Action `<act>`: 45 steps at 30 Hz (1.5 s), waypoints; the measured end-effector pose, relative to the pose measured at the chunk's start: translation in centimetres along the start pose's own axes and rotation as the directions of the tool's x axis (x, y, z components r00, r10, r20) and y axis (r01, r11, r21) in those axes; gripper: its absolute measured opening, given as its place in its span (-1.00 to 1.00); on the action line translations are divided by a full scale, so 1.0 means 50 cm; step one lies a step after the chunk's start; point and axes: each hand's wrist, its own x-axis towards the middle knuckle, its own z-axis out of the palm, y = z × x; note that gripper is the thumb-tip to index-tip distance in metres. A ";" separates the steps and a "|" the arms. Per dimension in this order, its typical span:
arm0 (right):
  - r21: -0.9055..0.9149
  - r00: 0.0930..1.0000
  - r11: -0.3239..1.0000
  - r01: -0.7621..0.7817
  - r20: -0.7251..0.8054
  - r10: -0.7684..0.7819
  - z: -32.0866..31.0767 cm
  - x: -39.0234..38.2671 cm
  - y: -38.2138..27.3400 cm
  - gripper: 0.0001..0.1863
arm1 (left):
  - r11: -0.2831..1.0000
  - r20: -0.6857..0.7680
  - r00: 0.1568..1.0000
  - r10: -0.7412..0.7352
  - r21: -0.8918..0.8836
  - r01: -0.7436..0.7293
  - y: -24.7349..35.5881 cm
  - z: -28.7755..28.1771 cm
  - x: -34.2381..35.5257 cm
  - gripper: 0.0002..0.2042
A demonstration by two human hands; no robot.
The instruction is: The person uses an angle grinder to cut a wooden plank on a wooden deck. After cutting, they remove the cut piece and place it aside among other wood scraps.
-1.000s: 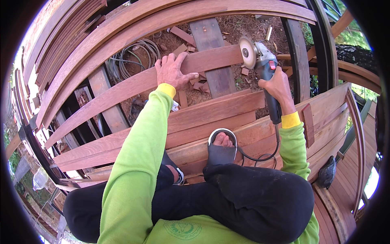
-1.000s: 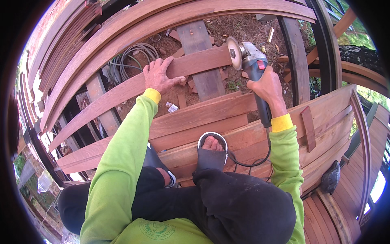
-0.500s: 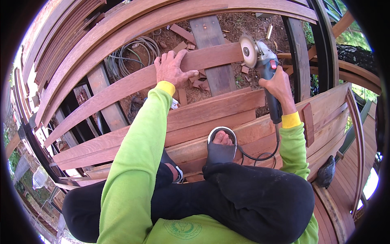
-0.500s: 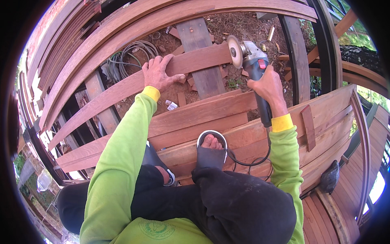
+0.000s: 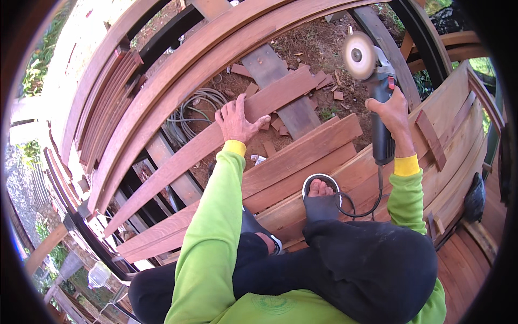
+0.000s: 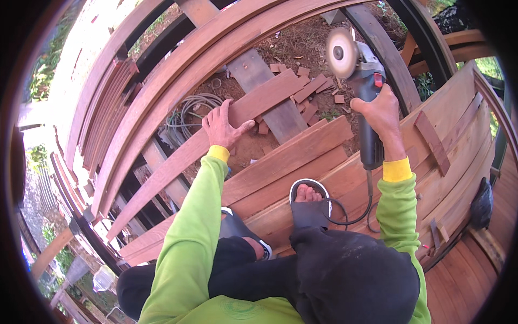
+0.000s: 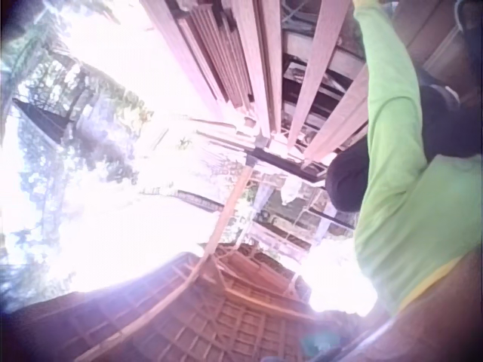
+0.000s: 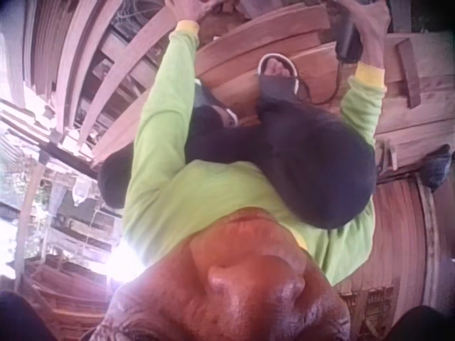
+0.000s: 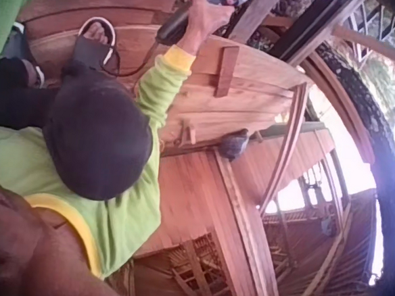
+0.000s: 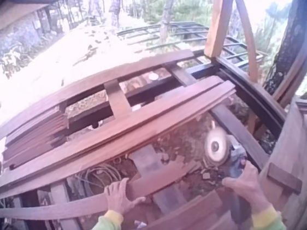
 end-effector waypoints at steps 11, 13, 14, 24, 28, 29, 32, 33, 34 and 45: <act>0.677 0.988 0.722 -0.142 0.054 0.144 -0.028 -0.100 -0.012 -0.52 | 0.570 0.268 0.929 0.256 -0.818 0.079 0.352 -0.017 -0.086 -0.23; 0.704 0.985 0.689 -0.172 0.109 0.134 -0.018 -0.107 -0.024 -0.52 | 0.299 0.478 0.804 0.354 -0.872 0.387 0.430 -0.007 -0.135 -0.28; 0.700 0.986 0.695 -0.165 0.109 0.125 -0.015 -0.109 -0.027 -0.52 | 0.226 0.553 0.740 0.383 -0.833 0.505 0.456 -0.025 -0.137 -0.32; 0.923 0.924 -0.053 -0.380 0.376 -0.072 0.059 -0.122 0.033 -0.35 | 0.107 0.580 0.744 0.331 -0.807 0.581 0.444 -0.050 -0.154 -0.44; 0.902 0.900 -0.030 -0.430 0.425 -0.096 0.109 -0.123 0.054 -0.26 | 0.026 0.592 0.745 0.306 -0.788 0.615 0.429 -0.054 -0.167 -0.47; 0.907 0.905 0.004 -0.421 0.420 -0.059 0.111 -0.129 0.046 -0.26 | -0.009 0.613 0.726 0.312 -0.762 0.647 0.431 -0.068 -0.166 -0.48; 0.914 0.915 0.071 -0.400 0.402 -0.023 0.124 -0.143 0.048 -0.35 | 0.012 0.640 0.719 0.270 -0.750 0.662 0.438 -0.083 -0.167 -0.57; 0.911 0.912 0.054 -0.408 0.410 -0.026 0.124 -0.143 0.049 -0.36 | 0.005 0.650 0.711 0.270 -0.739 0.674 0.437 -0.078 -0.168 -0.58; 0.911 0.910 0.023 -0.411 0.412 -0.044 0.118 -0.143 0.049 -0.37 | 0.019 0.658 0.702 0.272 -0.733 0.680 0.440 -0.078 -0.168 -0.58; 0.915 0.918 0.118 -0.385 0.394 -0.056 0.105 -0.171 0.050 -0.49 | 0.076 0.614 0.749 0.248 -0.783 0.617 0.442 -0.069 -0.167 -0.59</act>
